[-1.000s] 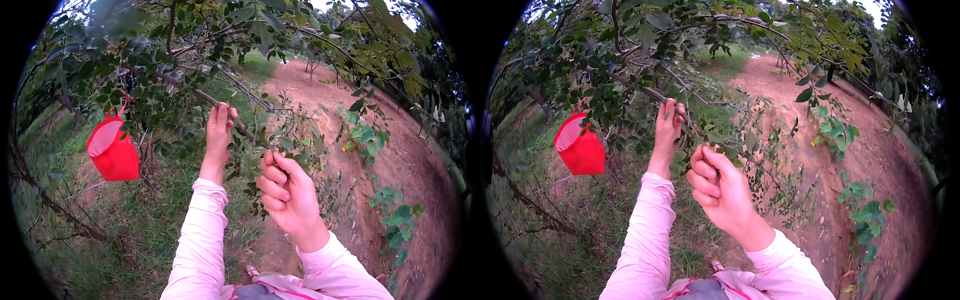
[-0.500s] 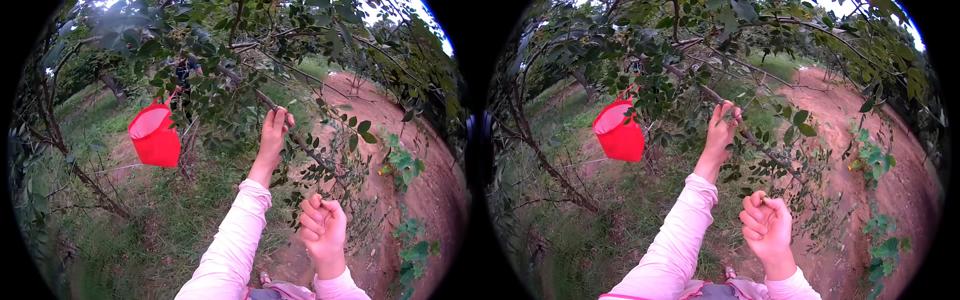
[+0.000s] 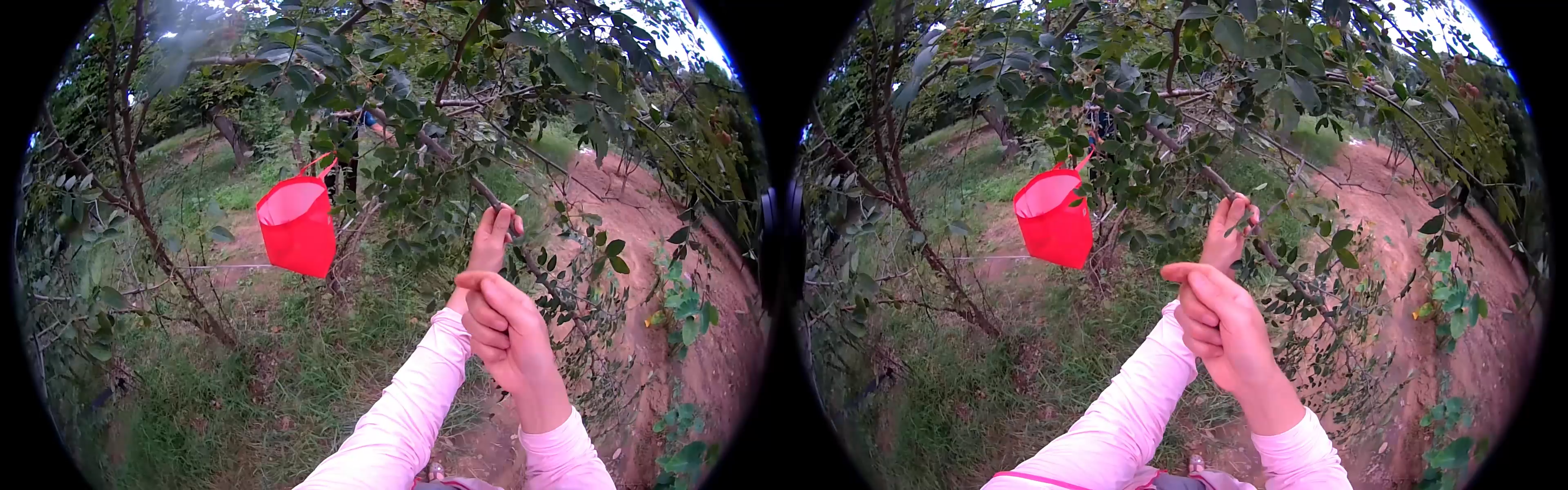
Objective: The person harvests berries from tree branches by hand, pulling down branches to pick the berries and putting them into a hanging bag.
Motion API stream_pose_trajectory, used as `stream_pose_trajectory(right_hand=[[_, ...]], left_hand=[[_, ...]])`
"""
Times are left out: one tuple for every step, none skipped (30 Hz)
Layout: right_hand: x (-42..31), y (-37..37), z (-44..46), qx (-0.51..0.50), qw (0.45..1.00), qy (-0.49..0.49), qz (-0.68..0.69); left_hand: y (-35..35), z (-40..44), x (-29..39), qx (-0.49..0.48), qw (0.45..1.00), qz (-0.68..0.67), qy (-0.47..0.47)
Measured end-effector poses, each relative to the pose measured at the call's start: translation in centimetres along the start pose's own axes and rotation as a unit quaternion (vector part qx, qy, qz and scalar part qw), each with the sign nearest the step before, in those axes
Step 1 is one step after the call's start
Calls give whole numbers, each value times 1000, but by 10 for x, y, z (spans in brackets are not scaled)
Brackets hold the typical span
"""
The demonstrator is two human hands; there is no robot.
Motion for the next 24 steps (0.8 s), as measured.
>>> stream_pose_trajectory(right_hand=[[-10, 11, 22, -26, 999, -5, 19], [-18, 21, 46, -53, 998, -10, 38], [-27, 28, 74, -78, 996, -15, 50], [-36, 35, 103, -104, 992, -19, 61], [-44, 43, 129, -113, 992, -33, 51], [-52, 52, 151, -121, 991, -47, 40], [-57, 60, 168, -128, 990, -34, 51], [-61, 69, 182, -135, 989, -21, 62], [-65, 77, 192, -143, 987, -8, 73], [-68, 84, 199, -153, 985, -5, 75], [-72, 91, 203, -164, 984, -2, 76], [-75, 97, 207, -175, 982, 1, 77], [-77, 102, 213, -190, 977, 19, 94], [-78, 105, 217, -179, 980, 9, 83], [-77, 108, 220, -167, 983, -1, 72], [-77, 110, 223, -156, 986, -11, 61], [-75, 112, 220, -141, 988, -27, 58], [-73, 113, 220, -149, 987, -33, 47], [-71, 112, 220, -156, 986, -39, 36], [-70, 113, 218, -164, 985, -47, 24], [-69, 114, 214, -166, 985, -47, 13], [-68, 114, 210, -168, 985, -48, 1], [-67, 115, 206, -169, 984, -49, -11], [-67, 113, 206, -174, 983, -56, -14]], left_hand=[[4, -12, 6, 28, 999, -21, 8], [16, -25, 28, 57, 997, -41, 17], [28, -38, 47, 84, 994, -61, 28], [10, -25, 28, 5, 997, -66, 29], [3, -17, 16, -73, 994, -72, 29], [3, -16, 16, -63, 992, -112, -4], [1, -16, 12, -52, 986, -152, -37], [2, -19, 11, -46, 985, -159, -45], [3, -19, 14, -40, 987, -151, -46], [4, -18, 16, -34, 988, -141, -43], [4, -19, 18, -30, 990, -134, -44], [4, -20, 20, -26, 991, -125, -43], [4, -21, 22, -26, 991, -120, -46], [5, -22, 22, -24, 993, -111, -45], [5, -22, 22, -21, 993, -108, -45], [6, -22, 21, -20, 993, -105, -46], [5, -22, 21, -19, 994, -101, -46], [5, -22, 21, -18, 994, -98, -46], [4, -23, 21, -16, 994, -95, -45], [3, -23, 20, -15, 995, -93, -45], [3, -23, 20, -15, 995, -91, -47], [3, -23, 20, -14, 995, -90, -47], [3, -24, 20, -14, 995, -88, -47], [3, -25, 20, -12, 995, -86, -47]])
Point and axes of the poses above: each hand's wrist, its own z-axis towards the middle knuckle, its own y-axis out of the palm, x = y × z, the point moved 4 cm from there along z, towards the middle knuckle, and after that the axes turned 4 degrees about y, right-handed, at the moved point
